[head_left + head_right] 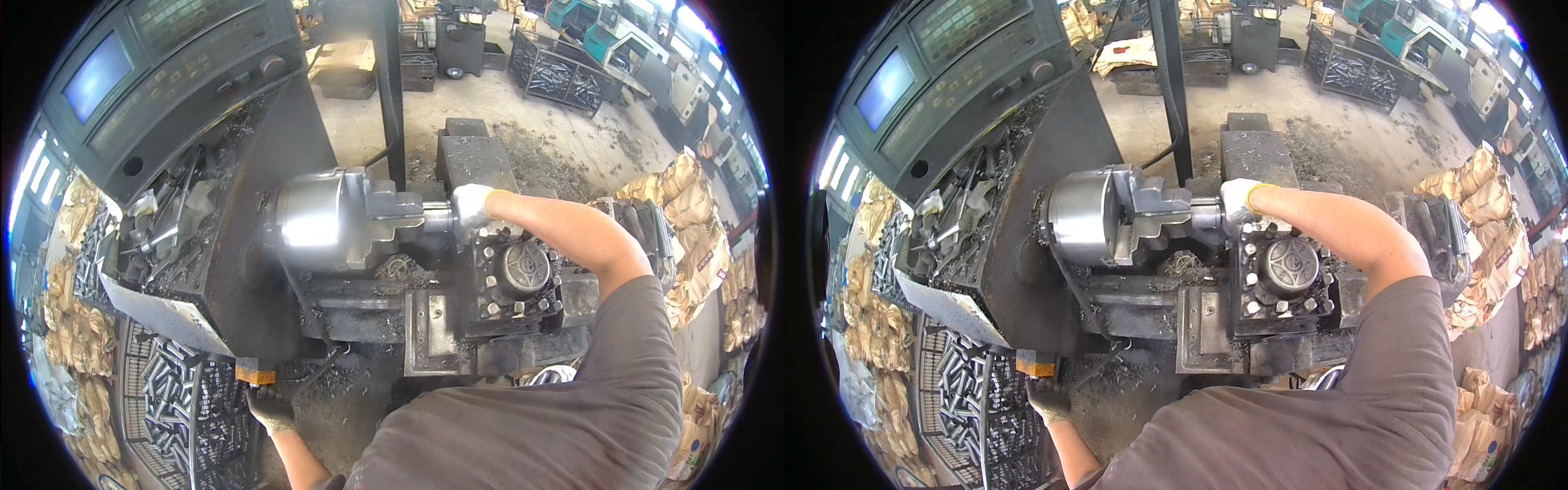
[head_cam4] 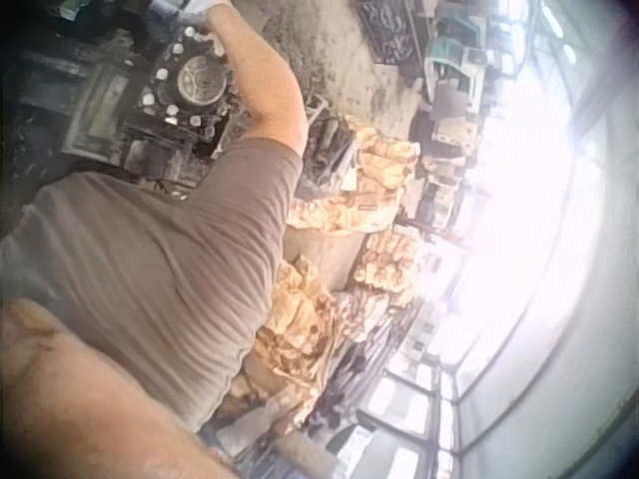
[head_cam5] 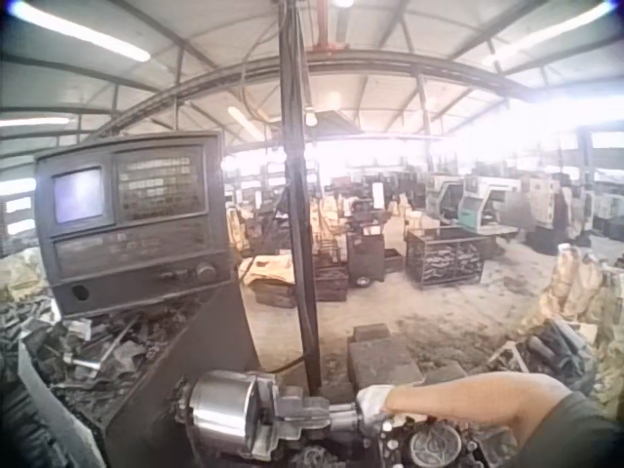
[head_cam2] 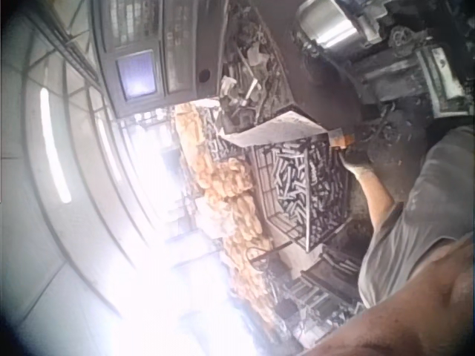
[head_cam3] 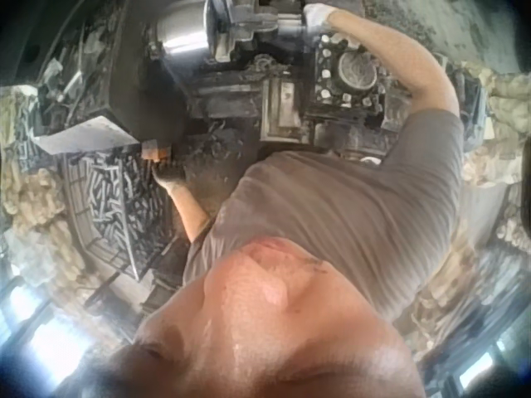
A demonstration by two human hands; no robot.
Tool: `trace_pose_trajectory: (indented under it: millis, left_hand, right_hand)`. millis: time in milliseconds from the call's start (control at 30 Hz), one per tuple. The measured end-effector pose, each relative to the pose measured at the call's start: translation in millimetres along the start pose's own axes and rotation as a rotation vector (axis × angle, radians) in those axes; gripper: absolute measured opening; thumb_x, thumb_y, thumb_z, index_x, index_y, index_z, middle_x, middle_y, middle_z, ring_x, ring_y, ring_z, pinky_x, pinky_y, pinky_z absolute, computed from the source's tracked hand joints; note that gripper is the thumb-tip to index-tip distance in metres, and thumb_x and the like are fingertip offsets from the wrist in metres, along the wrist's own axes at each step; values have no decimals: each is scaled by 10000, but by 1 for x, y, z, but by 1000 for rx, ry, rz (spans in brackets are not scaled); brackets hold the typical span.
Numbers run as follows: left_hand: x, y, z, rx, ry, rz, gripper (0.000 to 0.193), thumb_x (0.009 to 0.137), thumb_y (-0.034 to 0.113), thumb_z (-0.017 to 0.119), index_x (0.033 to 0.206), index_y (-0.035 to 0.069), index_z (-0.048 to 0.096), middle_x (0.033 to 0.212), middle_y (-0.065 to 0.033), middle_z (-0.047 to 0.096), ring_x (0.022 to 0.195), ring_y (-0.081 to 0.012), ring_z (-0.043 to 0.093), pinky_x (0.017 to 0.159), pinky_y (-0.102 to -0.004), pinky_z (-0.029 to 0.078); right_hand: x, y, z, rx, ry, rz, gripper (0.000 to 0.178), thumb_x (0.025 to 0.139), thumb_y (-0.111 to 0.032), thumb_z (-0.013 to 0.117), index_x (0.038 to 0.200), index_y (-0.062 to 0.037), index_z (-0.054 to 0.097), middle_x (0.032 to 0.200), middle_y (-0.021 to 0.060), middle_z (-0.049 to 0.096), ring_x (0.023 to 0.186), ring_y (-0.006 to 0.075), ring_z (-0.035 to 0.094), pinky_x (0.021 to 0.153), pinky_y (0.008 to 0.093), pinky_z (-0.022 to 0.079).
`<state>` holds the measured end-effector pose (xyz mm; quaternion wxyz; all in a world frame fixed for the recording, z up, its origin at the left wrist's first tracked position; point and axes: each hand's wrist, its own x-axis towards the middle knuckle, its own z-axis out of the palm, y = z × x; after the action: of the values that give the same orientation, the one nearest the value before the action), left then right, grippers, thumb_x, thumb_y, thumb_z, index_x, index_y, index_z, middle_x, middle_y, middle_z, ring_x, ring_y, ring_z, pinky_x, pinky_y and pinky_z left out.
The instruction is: The person repeatedly loads cylindrical metal tubes into a lathe chuck, secures them, and removes them after machining. The person then places the processed tubes into a nearby wire basket. The cycle of loading, securing, and removing parts is repeated continuously.
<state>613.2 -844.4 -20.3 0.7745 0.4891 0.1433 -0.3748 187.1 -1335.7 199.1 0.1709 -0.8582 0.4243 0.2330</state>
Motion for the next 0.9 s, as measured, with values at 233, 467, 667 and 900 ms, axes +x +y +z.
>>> trace_pose_trajectory:
  millis: [233,467,667,900]
  left_hand:
    - [25,-4,-7,498,105,446,288,1055,355,576,1054,83,668,858,40,573,723,-101,527,642,-282,424]
    - [-38,13,24,1142,256,888,420,1038,252,619,1332,-47,618,1203,-205,741,1052,-307,724,980,-454,559]
    - [-99,69,178,962,-306,1969,441,886,-26,692,1311,-120,614,1219,-254,695,1180,-458,642,1064,-550,512]
    - [-76,107,460,1265,-367,1886,668,1007,212,611,1616,31,404,1150,-303,709,984,-488,729,916,-558,590]
  right_hand:
    - [24,-16,12,203,349,-228,536,675,-356,859,1066,-8,742,906,199,792,824,353,775,739,461,606]
    - [-85,-25,6,283,933,-148,520,859,-332,768,1262,-5,728,1060,221,791,871,352,779,805,426,633]
    - [-212,-130,84,719,896,-470,322,905,-22,737,1226,-9,758,974,119,807,872,169,783,792,334,634]
    - [-261,-172,170,1050,592,-320,353,910,-53,799,1258,-12,758,1018,118,818,934,169,789,862,314,637]
